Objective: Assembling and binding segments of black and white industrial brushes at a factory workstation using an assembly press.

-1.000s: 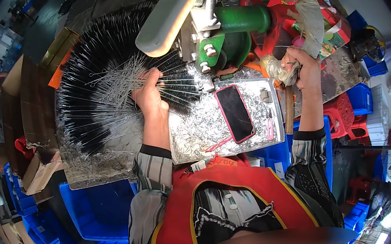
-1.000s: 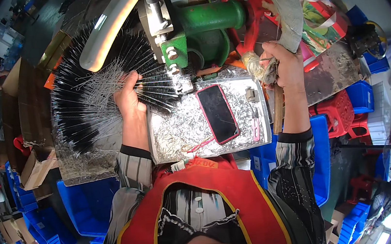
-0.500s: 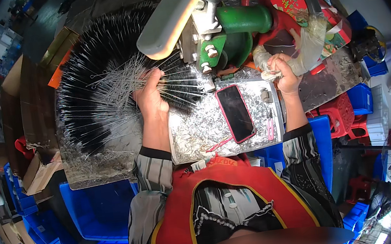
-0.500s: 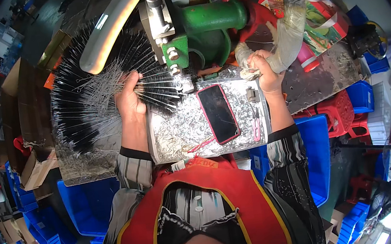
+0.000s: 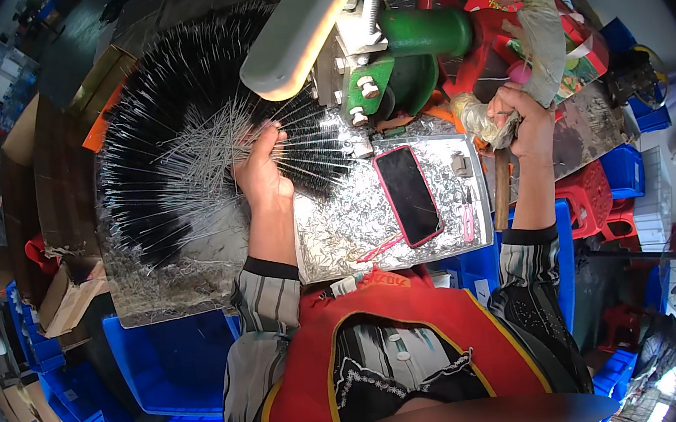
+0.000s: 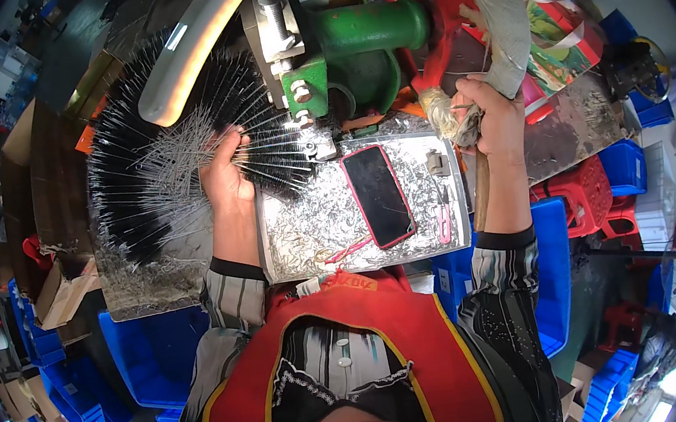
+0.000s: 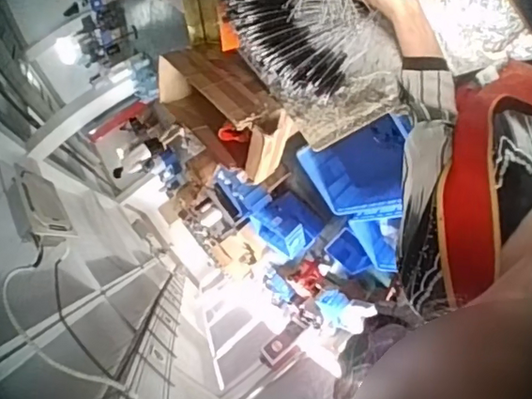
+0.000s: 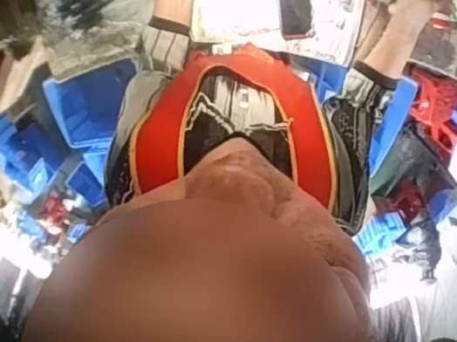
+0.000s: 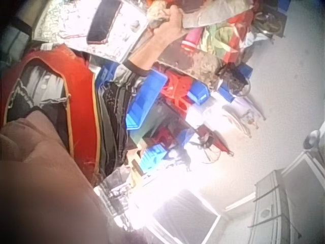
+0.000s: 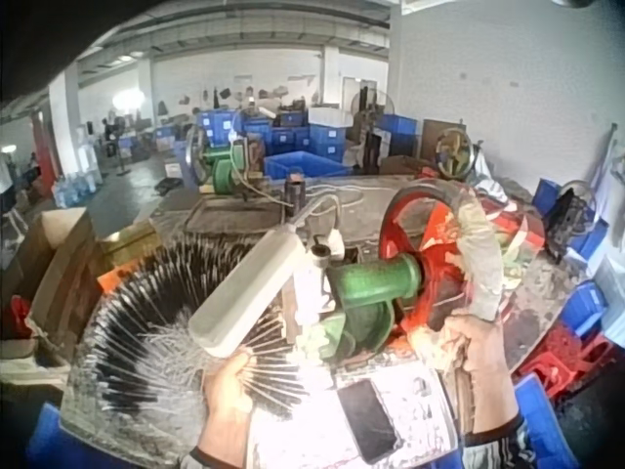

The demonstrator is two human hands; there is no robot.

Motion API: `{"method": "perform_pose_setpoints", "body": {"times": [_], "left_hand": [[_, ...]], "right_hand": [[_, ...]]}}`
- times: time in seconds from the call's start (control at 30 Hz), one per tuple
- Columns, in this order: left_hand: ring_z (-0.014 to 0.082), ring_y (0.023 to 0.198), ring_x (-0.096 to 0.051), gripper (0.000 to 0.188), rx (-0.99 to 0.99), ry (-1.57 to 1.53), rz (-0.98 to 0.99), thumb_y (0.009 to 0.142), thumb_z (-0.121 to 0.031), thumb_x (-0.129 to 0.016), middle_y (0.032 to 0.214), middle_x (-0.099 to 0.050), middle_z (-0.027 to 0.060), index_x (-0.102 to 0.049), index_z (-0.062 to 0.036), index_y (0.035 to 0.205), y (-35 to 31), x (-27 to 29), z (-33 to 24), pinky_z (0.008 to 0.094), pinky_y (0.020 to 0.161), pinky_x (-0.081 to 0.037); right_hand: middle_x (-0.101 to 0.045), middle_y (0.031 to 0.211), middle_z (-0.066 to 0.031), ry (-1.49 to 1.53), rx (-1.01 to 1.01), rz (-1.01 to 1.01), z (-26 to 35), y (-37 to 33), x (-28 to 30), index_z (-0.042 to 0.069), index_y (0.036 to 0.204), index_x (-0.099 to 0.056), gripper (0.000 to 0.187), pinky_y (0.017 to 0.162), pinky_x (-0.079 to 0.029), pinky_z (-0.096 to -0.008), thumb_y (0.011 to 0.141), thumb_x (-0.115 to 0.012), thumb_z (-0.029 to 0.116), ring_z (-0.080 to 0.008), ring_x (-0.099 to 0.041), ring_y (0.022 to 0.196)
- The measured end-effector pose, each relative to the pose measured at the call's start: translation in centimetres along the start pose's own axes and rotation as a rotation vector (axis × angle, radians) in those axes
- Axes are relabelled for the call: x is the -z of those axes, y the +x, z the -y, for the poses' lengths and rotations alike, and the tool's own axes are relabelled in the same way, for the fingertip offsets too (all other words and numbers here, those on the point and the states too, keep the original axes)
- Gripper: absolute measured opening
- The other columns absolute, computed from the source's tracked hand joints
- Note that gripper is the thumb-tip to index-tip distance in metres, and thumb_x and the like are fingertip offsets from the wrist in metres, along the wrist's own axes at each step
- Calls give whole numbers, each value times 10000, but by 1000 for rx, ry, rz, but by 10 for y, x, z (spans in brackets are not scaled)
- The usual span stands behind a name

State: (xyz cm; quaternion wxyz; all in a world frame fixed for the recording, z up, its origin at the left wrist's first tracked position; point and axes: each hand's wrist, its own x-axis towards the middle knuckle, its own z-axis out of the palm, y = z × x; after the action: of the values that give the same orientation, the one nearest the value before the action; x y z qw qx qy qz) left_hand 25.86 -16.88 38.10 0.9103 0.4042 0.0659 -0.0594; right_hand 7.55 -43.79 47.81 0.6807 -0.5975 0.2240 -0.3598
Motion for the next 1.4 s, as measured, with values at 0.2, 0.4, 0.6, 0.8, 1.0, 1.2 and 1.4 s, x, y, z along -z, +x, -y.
{"method": "perform_pose_setpoints", "body": {"times": [0.2, 0.4, 0.6, 0.8, 1.0, 1.2, 1.4], "left_hand": [[197, 676, -601, 206, -45, 24, -28, 685, 107, -608, 809, -610, 139, -550, 49, 874, -2, -3, -1, 280, 620, -529], [195, 705, -601, 220, -28, 34, -44, 687, 104, -607, 828, -602, 133, -536, 47, 888, -4, -5, -4, 279, 628, -529], [183, 695, -592, 276, -26, 16, -62, 690, 101, -601, 846, -600, 116, -541, 37, 952, -4, -8, -2, 276, 629, -515], [194, 776, -585, 300, 98, -89, 81, 713, 115, -568, 916, -572, 109, -524, 22, 995, -5, -3, 6, 322, 695, -546], [197, 786, -584, 278, 50, -135, 3, 719, 110, -562, 901, -573, 111, -520, 25, 980, -4, -5, 10, 332, 706, -546], [208, 760, -594, 242, 30, -173, 48, 726, 91, -568, 878, -578, 115, -520, 25, 954, -5, -5, 10, 341, 720, -542], [210, 739, -595, 218, 14, -184, 9, 726, 91, -563, 857, -582, 114, -523, 36, 934, -5, -6, 10, 347, 722, -538]], "right_hand": [[-546, 575, -80, -31, -79, -85, 8, -1, -5, -38, 761, -571, 150, 446, -418, -277, 662, -628, 59, -169, -523, 462], [-471, 517, -84, -95, -21, 66, 29, 1, -13, 0, 605, -486, 161, 492, -398, -287, 713, -570, 85, -176, -478, 468], [-558, 607, -96, -9, 401, 91, -54, -4, -9, -30, 698, -548, 47, 460, -416, -255, 714, -555, 13, -150, -508, 485], [-557, 577, -98, 34, 39, -28, -9, -5, -8, -28, 724, -570, 97, 441, -403, -269, 684, -598, 57, -159, -505, 457], [-550, 577, -82, 17, -5, -10, -2, -2, -2, -20, 736, -586, 95, 455, -415, -279, 685, -603, 58, -163, -512, 465], [-561, 592, -79, -25, 50, -12, -2, -2, -2, -26, 742, -592, 114, 442, -417, -278, 687, -608, 73, -158, -526, 477], [-520, 546, -78, -80, -117, -4, 21, 7, -3, -43, 740, -574, 150, 420, -388, -273, 682, -617, 88, -164, -494, 444]]}}
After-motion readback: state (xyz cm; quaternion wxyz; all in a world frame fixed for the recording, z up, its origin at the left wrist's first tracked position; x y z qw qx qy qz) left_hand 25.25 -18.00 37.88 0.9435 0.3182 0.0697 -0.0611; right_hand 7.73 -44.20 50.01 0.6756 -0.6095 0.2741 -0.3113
